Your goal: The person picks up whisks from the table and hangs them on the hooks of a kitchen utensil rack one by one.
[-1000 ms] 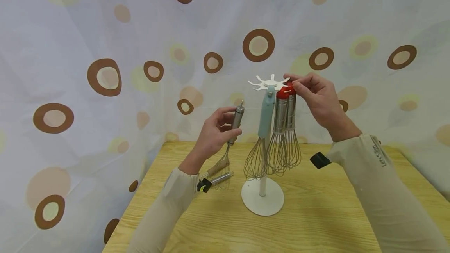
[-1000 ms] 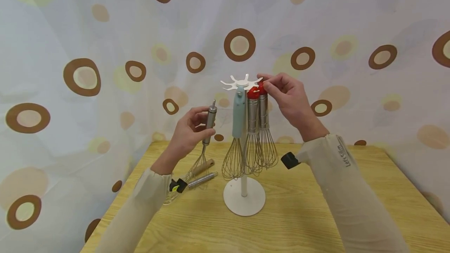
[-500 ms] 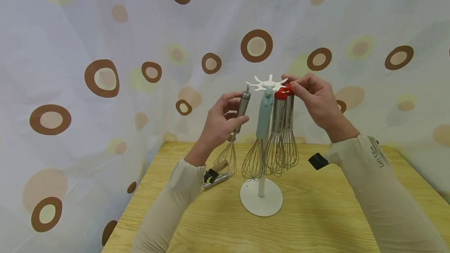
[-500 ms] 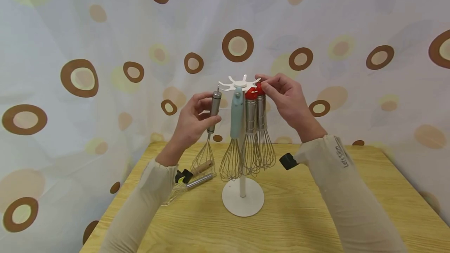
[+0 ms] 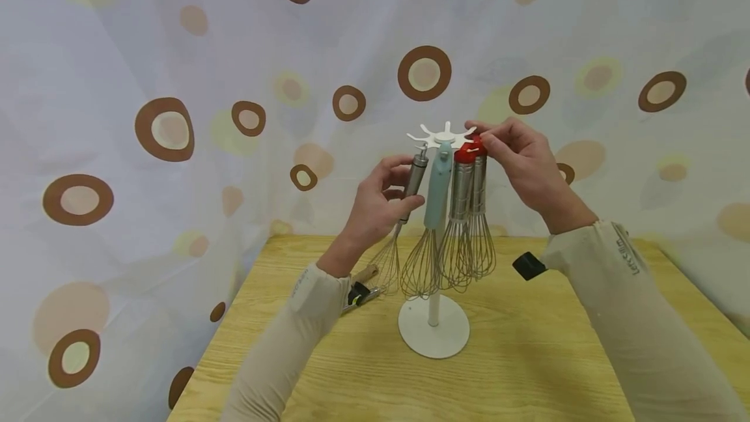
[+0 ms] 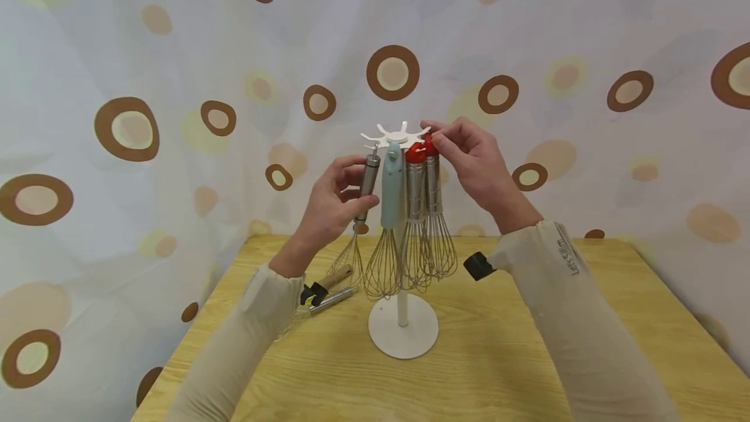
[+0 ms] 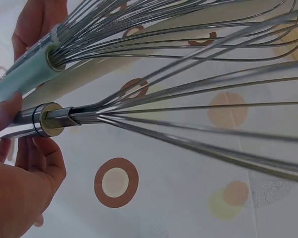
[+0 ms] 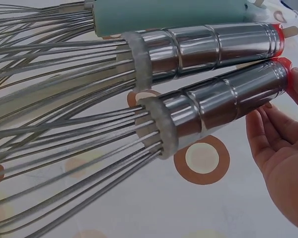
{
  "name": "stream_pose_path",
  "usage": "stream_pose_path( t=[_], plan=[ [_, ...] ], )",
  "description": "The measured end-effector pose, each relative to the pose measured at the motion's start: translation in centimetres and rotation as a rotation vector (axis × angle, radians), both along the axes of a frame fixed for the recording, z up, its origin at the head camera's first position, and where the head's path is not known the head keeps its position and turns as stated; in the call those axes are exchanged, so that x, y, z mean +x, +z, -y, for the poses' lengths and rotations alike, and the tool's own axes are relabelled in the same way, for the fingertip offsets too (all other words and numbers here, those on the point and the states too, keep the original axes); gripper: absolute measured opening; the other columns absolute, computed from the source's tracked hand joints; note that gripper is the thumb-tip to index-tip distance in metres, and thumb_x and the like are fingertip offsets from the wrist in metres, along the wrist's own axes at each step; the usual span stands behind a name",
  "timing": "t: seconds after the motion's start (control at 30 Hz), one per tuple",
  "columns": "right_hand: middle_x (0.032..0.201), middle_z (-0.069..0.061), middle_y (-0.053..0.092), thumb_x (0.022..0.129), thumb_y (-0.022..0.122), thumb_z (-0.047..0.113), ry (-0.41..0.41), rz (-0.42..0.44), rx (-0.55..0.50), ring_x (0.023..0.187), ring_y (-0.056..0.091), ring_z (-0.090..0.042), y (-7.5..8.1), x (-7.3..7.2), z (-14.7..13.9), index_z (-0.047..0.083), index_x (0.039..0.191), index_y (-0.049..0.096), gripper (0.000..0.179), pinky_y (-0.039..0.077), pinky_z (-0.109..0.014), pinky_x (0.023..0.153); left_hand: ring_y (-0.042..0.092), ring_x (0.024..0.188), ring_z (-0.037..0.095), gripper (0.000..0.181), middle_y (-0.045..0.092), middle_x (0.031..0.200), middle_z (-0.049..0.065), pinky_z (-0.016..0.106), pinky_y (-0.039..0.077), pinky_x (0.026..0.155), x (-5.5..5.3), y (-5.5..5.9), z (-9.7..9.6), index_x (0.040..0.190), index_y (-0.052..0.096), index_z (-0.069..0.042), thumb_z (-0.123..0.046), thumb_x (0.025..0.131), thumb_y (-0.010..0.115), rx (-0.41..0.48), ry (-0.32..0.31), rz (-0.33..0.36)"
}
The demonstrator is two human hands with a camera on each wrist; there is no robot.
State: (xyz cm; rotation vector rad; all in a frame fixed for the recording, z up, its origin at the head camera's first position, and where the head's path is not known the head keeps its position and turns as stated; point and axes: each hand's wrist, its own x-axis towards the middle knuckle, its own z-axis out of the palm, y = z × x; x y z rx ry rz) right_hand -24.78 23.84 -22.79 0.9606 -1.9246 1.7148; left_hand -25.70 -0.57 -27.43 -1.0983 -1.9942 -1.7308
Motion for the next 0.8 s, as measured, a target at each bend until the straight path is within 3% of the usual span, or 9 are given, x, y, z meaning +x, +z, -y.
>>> stream_pose_path(
  t=[0.23, 0.47, 0.7, 0.8],
  plan=[
    [0.130, -0.011, 0.056, 0.098, 0.049, 0.008, 0.092, 0.010, -0.013, 0.128, 0.045, -0.020, 0.1, -0.2, -0.3, 0.001, 0.097, 0.056, 0.010, 0.040, -0.023, 0.099, 0.059, 0.090, 0.026, 0.053, 0.060, 0.112, 0.019, 0.044, 0.049, 0.082, 0.2, -0.5, -0.3, 0.133, 0.046, -0.006, 0.004, 0.085, 0.066, 0.020, -0.081, -0.033],
    [0.131, -0.012, 0.055, 0.099, 0.047, 0.007, 0.138, 0.048, -0.039, 0.129, 0.044, -0.021, 0.4, -0.1, -0.3, -0.001, 0.098, 0.054, 0.011, 0.038, -0.026, 0.101, 0.059, 0.093, 0.028, 0.057, 0.058, 0.114, 0.021, 0.037, 0.051, 0.081, 0.6, -0.8, -0.4, 0.137, 0.041, -0.007, 0.005, 0.086, 0.064, 0.005, -0.131, -0.045],
    [0.129, -0.007, 0.057, 0.098, 0.050, 0.006, 0.066, 0.061, -0.060, 0.122, 0.049, -0.018, 0.3, 0.6, -0.2, 0.001, 0.099, 0.058, 0.010, 0.041, -0.022, 0.097, 0.057, 0.104, 0.023, 0.051, 0.058, 0.116, 0.021, 0.039, 0.049, 0.084, 0.5, -1.0, 0.4, 0.136, 0.042, -0.003, 0.005, 0.089, 0.059, -0.011, -0.164, -0.051],
    [0.124, -0.006, 0.058, 0.097, 0.053, 0.006, 0.018, 0.044, -0.075, 0.115, 0.053, -0.016, 0.3, 0.8, -0.2, 0.000, 0.102, 0.058, 0.010, 0.043, -0.020, 0.094, 0.057, 0.106, 0.024, 0.044, 0.058, 0.117, 0.020, 0.039, 0.048, 0.084, 0.3, -1.4, 1.3, 0.134, 0.045, -0.001, 0.002, 0.091, 0.056, -0.033, -0.155, -0.022]
  ],
)
